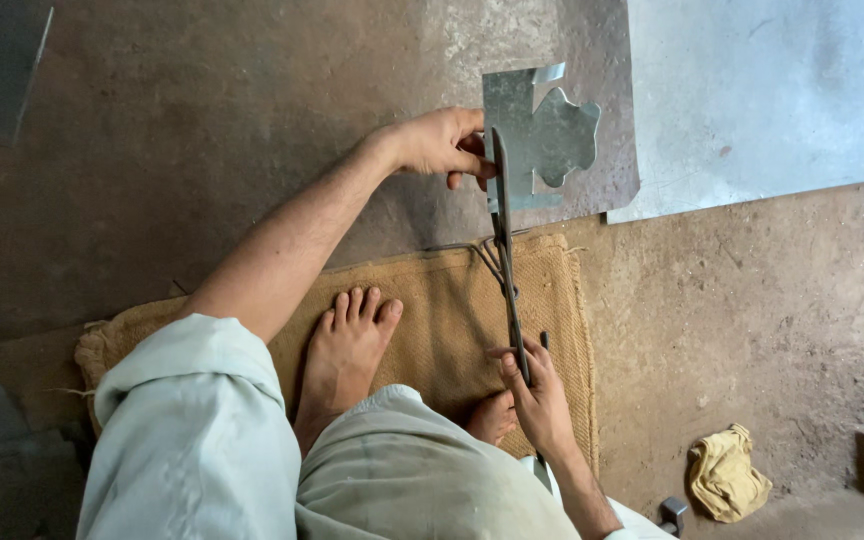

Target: The person sits on a mat on the floor and cuts pieces of galvanized sheet metal with large hand shears, trimming curved and irregular shapes from square blanks. Cut pieces and scrap offcuts accumulate on the floor and in a tray beside them as they work through the blanks one at a time.

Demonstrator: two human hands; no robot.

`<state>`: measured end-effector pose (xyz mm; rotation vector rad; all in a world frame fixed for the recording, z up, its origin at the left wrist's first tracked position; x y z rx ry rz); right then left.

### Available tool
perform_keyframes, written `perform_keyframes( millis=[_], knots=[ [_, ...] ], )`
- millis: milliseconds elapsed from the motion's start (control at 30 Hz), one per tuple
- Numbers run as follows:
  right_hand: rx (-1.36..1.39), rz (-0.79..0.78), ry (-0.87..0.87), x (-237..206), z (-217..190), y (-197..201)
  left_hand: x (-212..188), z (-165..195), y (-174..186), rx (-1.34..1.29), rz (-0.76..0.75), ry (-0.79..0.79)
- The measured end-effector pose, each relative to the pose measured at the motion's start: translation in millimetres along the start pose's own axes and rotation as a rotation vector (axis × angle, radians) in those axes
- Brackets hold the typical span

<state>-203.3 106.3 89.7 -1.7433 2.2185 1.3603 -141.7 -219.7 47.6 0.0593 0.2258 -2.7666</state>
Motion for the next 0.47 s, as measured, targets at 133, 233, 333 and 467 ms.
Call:
perform_keyframes(
  millis=[133,233,333,467],
  knots=[
    [0.052,-0.037,-0.029,5.0,6.5,-5.9,-2.7,-3.0,-2.2,0.02,0.008,0.014],
    [0.12,-0.042,-0.065,10.5,18.7,-10.8,-0.8,-6.8,-2.6,0.055,0.004,0.025],
    [-0.057,0.098,0.062,13.8,16.5,-5.9,0.3,-7.5,5.2,0.242,0.079,-0.049],
    [-0.148,0.186,0.1,16.3,20.5,-3.4,-1.5,-16.4,12.3,0.328,0.128,-0.044]
  ],
)
Point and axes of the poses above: each hand's wrist, its own x-axis towards the middle knuckle, its own y-axis out of the back of the hand, z = x × y, the point moved 10 cm from there along x, towards the middle knuckle, and after that the axes turned 4 degrees about -y, right-handed, at the moved point
